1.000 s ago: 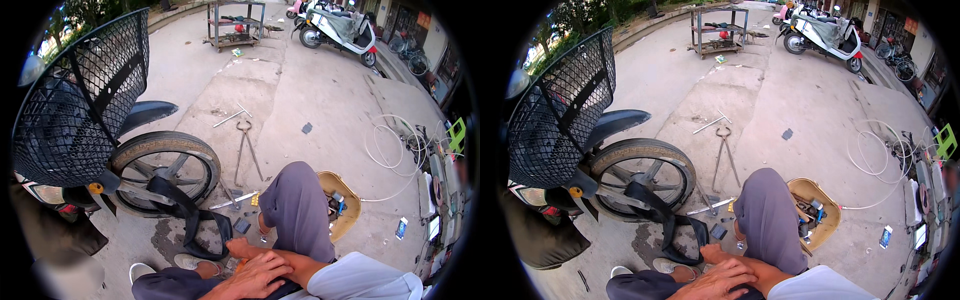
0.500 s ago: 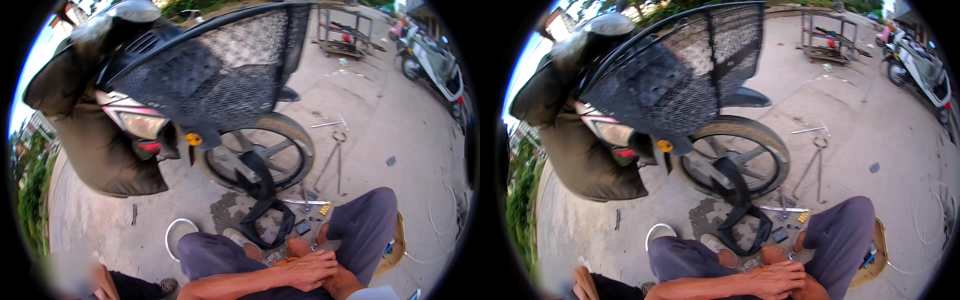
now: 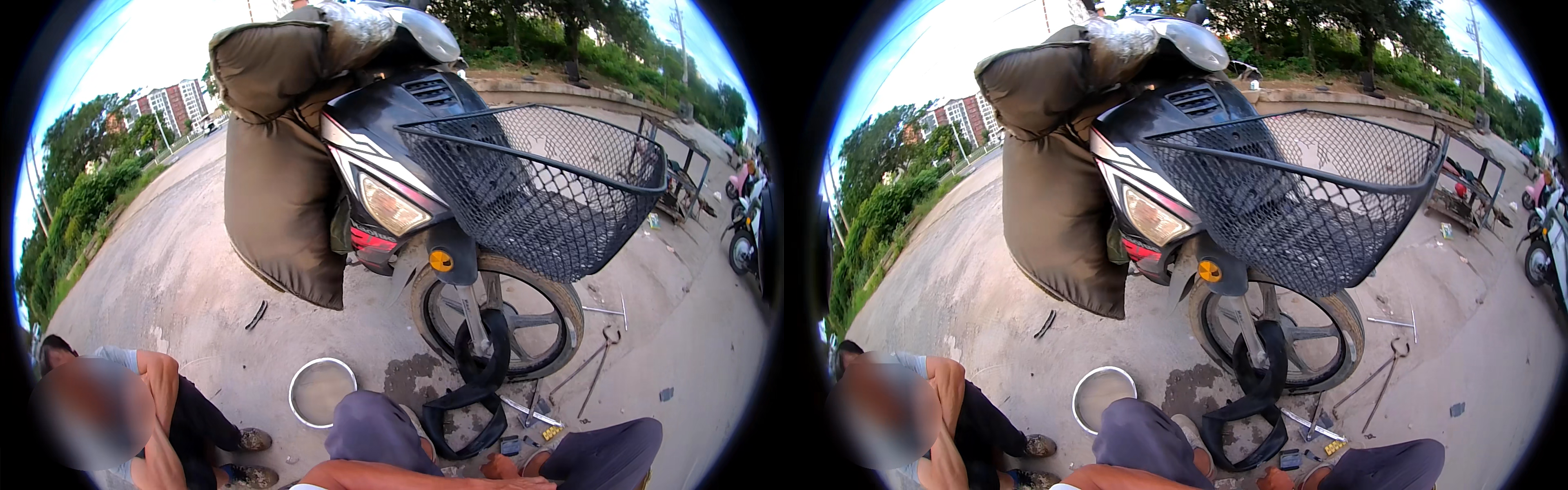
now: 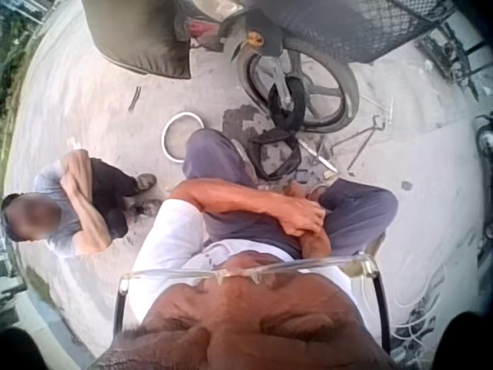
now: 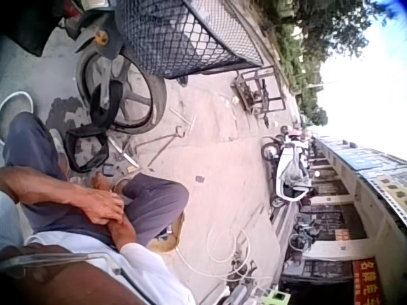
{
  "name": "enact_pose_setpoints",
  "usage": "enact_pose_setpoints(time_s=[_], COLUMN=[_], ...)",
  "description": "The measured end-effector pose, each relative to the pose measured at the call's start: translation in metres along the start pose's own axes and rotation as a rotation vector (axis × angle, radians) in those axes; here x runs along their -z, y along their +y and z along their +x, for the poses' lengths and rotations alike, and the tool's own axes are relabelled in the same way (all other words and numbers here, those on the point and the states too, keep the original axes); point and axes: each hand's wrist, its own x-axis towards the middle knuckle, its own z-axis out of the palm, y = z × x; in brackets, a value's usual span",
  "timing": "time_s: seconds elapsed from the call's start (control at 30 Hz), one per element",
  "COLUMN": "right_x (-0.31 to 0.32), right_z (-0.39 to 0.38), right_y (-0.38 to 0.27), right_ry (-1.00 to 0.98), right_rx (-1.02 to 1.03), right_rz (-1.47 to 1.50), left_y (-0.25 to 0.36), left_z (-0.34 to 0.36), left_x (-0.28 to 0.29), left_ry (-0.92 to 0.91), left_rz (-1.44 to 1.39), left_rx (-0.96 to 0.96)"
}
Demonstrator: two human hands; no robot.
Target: The person patches a motorcycle inner tube by applying a small patch, smoothing it down by hand, and then checking the tube for leaks by rotating it while holding it near a wheel.
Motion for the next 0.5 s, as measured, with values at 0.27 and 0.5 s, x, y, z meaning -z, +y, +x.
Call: enact_pose_setpoints(time_s=[0.27, 0.5], right_x=[-0.009, -0.024], right_z=[0.018, 0.023], right_y=[-0.008, -0.004], right_ry=[-0.022, -0.02], right_rx=[0.02, 0.032], right_rz=[-0.029, -0.007], left_y=[0.014, -0.005], left_z=[-0.005, -0.027], left_x=[0.001, -0.009], left_ry=[-0.01, -0.13], left_rz=[0.046, 0.116], left_rx=[-0.016, -0.045])
